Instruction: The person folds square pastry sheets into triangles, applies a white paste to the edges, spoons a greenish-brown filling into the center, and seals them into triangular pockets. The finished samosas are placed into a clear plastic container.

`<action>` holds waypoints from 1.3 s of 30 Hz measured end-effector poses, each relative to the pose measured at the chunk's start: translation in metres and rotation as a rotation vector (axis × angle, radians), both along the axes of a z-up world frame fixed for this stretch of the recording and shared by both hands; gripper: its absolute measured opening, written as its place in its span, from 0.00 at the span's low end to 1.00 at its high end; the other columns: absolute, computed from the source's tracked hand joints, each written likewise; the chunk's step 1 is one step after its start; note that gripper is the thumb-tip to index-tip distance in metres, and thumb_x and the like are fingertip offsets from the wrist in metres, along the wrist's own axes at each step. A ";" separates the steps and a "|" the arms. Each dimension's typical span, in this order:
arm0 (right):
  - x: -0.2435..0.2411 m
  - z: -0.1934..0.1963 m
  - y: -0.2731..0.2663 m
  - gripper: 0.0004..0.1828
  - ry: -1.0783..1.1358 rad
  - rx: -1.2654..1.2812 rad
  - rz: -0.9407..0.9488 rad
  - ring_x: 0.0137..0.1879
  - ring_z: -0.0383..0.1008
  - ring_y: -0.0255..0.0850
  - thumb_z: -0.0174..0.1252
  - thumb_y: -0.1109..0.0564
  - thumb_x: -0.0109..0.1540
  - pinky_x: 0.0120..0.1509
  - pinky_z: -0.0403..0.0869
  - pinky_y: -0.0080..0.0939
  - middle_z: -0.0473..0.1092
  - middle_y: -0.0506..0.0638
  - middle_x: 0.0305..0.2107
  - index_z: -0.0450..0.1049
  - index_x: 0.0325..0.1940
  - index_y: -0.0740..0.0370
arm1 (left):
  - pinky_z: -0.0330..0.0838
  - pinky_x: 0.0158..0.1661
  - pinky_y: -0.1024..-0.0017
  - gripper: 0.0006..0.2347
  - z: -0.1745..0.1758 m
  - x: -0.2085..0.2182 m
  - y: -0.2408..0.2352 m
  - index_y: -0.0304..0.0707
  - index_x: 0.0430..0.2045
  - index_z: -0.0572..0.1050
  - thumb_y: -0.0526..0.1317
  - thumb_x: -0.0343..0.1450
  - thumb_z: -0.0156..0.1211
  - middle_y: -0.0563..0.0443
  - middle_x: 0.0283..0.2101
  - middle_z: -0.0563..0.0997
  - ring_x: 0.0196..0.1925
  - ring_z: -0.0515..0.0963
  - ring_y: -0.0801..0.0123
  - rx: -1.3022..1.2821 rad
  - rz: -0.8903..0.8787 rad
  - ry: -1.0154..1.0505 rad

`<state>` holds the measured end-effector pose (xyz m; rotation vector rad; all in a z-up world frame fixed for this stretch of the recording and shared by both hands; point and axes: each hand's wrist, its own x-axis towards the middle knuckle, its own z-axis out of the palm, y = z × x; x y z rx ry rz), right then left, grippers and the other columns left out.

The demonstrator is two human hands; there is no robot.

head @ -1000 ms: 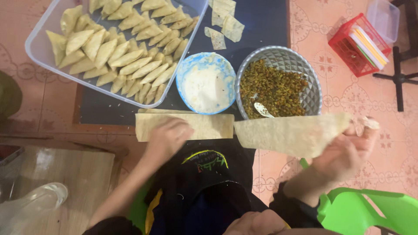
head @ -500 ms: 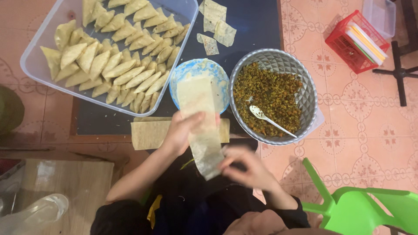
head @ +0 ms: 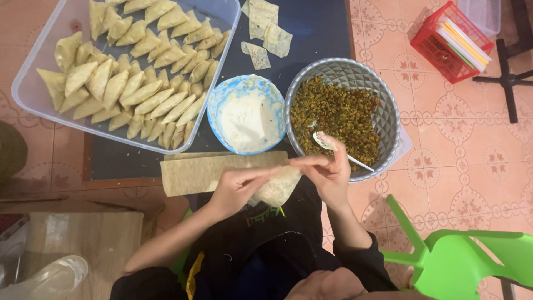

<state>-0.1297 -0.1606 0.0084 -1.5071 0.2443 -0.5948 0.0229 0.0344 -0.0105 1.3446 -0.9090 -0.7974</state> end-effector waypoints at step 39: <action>-0.017 -0.022 0.014 0.36 -0.034 0.716 -0.063 0.48 0.78 0.48 0.59 0.71 0.60 0.53 0.78 0.46 0.76 0.59 0.42 0.54 0.71 0.66 | 0.74 0.46 0.78 0.20 -0.007 -0.045 -0.050 0.27 0.66 0.62 0.32 0.77 0.48 0.44 0.56 0.84 0.45 0.81 0.80 -0.314 0.134 -0.074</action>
